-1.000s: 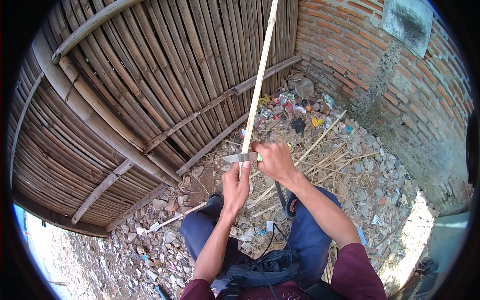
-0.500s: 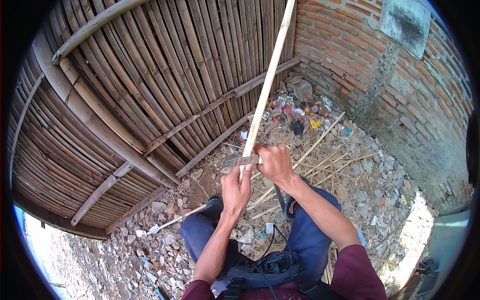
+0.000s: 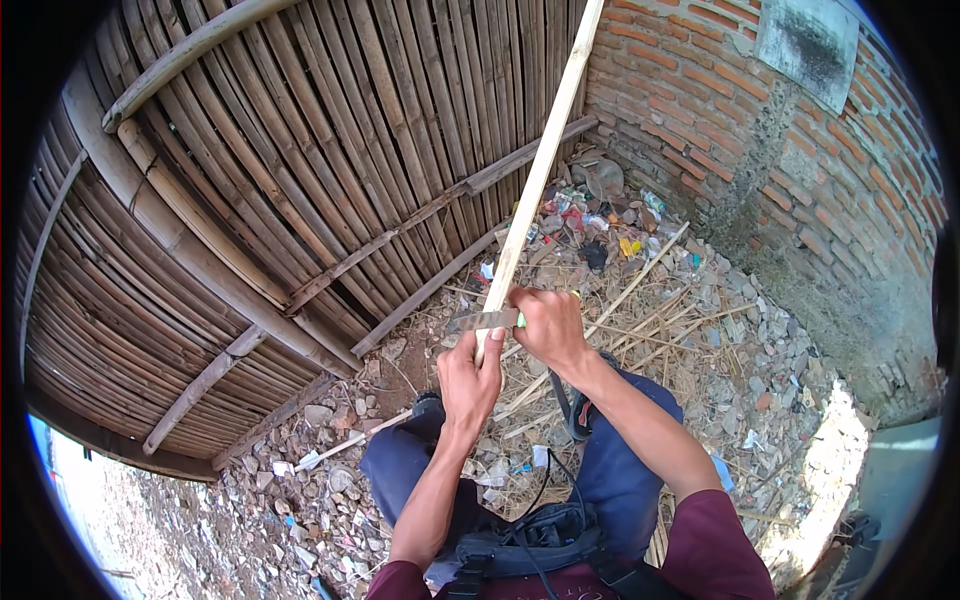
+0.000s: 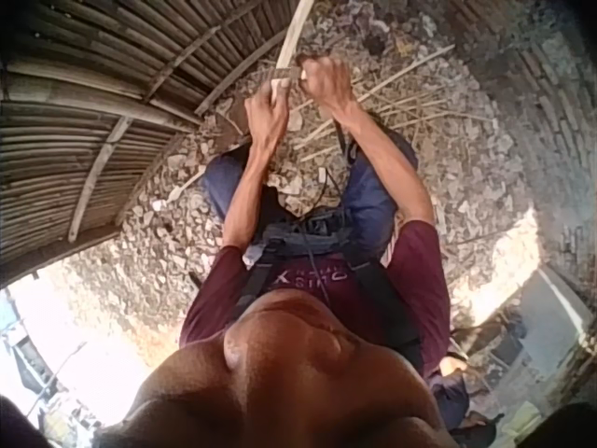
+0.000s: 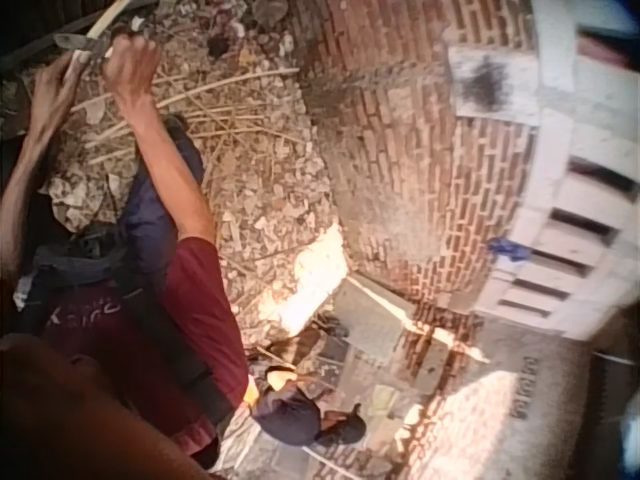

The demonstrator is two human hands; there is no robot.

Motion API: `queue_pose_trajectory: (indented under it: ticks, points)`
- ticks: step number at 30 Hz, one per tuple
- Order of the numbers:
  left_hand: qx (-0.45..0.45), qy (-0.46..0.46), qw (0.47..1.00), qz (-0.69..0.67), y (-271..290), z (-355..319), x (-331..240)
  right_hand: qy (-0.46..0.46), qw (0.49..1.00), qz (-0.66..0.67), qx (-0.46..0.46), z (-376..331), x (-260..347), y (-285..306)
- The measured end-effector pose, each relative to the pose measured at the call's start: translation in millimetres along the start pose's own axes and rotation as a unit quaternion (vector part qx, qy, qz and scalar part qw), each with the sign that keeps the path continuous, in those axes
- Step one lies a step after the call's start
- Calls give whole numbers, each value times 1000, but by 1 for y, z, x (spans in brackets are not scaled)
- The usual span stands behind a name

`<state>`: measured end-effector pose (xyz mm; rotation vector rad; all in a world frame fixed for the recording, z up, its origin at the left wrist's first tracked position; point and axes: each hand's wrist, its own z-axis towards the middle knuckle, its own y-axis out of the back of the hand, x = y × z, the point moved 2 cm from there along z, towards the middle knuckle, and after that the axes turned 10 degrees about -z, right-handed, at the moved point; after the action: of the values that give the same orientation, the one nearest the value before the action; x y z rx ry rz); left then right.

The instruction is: The person strips thin layers from a bamboo pole using a knife, working in an outdoor workshop area with a dirt floor covered in bamboo shavings.

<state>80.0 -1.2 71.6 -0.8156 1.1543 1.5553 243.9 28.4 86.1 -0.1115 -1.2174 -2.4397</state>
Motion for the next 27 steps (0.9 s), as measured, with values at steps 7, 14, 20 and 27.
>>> queue_pose_trajectory:
  ticks: [7,14,20,27]
  points:
    - [-4,1,1000,1,-2,-3,-5,-10,1000,-22,-5,0,-7,-5]
    - [5,-10,1000,8,-4,-1,-11,-8,998,-63,-15,3,-14,0]
    - [15,-3,1000,19,-5,-7,-5,-48,993,-77,-74,19,-33,12]
    - [57,-5,998,36,-14,-22,2,-152,973,-76,-158,35,-90,33]
